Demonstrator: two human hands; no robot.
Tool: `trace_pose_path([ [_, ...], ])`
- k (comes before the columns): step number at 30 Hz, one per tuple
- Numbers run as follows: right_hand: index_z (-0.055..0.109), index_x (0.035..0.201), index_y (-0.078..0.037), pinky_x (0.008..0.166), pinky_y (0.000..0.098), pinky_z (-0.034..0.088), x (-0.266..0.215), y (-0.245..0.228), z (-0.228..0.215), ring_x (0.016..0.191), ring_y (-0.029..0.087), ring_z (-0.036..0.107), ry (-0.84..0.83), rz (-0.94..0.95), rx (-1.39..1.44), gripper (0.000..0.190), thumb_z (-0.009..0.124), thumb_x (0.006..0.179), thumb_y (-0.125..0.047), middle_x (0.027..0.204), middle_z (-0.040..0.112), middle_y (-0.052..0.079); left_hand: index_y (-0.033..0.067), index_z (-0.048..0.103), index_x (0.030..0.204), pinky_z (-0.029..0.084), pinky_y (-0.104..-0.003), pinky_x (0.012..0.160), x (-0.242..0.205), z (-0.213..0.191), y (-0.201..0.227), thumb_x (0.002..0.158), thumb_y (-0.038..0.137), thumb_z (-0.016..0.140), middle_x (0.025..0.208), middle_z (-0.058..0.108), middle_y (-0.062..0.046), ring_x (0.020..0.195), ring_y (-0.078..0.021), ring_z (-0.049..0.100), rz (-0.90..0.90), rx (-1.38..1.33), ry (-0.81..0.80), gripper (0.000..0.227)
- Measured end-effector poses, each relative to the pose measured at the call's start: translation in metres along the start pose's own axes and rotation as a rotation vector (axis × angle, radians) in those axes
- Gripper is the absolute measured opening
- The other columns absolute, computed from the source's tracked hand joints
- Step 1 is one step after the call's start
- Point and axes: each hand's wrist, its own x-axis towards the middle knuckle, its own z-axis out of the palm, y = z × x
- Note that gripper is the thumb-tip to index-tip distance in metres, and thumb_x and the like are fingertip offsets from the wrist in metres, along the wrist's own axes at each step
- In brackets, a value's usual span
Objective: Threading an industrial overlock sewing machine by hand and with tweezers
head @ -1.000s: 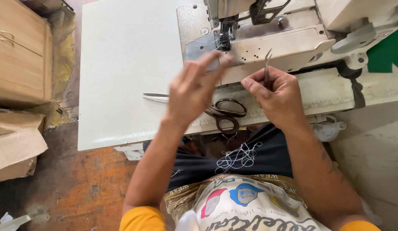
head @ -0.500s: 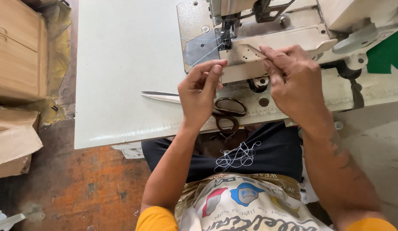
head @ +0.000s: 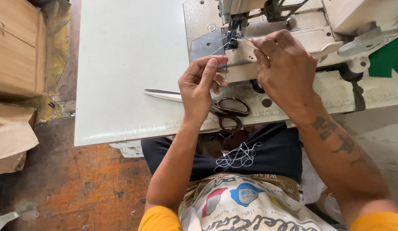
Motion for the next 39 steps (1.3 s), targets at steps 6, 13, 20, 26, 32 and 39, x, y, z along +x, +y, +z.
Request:
trace_pose_path([
  [6,0.084,0.126,-0.016,0.058,0.0343,0.06,0.001,-0.005,-0.009,0.093,0.024,0.075,-0.089,0.049,-0.019,0.015,0.088,0.111,-0.017,0.116,0.075,0.004,0.005,0.077,0.117,0.051,-0.019,0.053,0.001,-0.004,-0.001,0.113,0.023,0.066,0.116,0.083,-0.012,0.069,-0.0159,0.077,-0.001,0.036,-0.021,0.022],
  [13,0.088,0.127,-0.019,0.052,0.0369,0.058,0.006,-0.005,-0.005,0.09,0.021,0.076,-0.061,0.042,-0.034,0.019,0.088,0.109,-0.017,0.114,0.073,-0.001,0.007,0.078,0.115,0.051,-0.019,0.054,0.001,-0.005,-0.004,0.112,0.024,0.067,0.12,0.082,-0.012,0.071,-0.0167,0.078,0.006,0.059,-0.025,0.02],
  [20,0.086,0.13,-0.018,0.065,0.0536,0.057,0.021,-0.002,-0.049,0.098,0.035,0.075,-0.372,0.186,0.034,0.025,0.074,0.11,-0.026,0.121,0.078,0.007,0.0068,0.078,0.116,0.052,-0.019,0.055,0.001,-0.001,0.005,0.111,0.026,0.068,0.117,0.083,-0.01,0.072,-0.0143,0.077,-0.012,0.046,-0.057,0.022],
  [26,0.073,0.141,-0.002,0.078,0.0416,0.059,-0.002,-0.001,-0.081,0.091,0.029,0.075,-0.361,0.266,0.508,0.03,0.072,0.113,-0.011,0.116,0.078,0.018,0.0105,0.08,0.117,0.054,-0.02,0.055,-0.005,0.007,0.007,0.11,0.028,0.071,0.115,0.082,-0.008,0.072,-0.0127,0.074,-0.02,0.088,-0.09,0.021],
  [32,0.073,0.142,-0.002,0.071,0.0244,0.052,-0.022,-0.02,-0.073,0.086,0.013,0.067,-0.189,0.403,0.853,0.033,0.077,0.111,-0.011,0.122,0.079,0.014,0.0149,0.08,0.116,0.054,-0.018,0.056,-0.009,0.018,0.012,0.107,0.031,0.074,0.111,0.083,0.0,0.072,-0.0079,0.072,-0.05,0.173,-0.117,0.019],
  [39,0.071,0.136,0.008,0.071,0.0262,0.062,-0.024,-0.031,-0.066,0.077,0.018,0.071,-0.158,0.496,1.043,0.032,0.071,0.11,-0.01,0.113,0.081,0.02,0.0139,0.079,0.114,0.055,-0.017,0.057,-0.012,0.022,0.018,0.109,0.024,0.073,0.119,0.081,-0.004,0.074,-0.0088,0.073,0.01,0.171,-0.142,0.013],
])
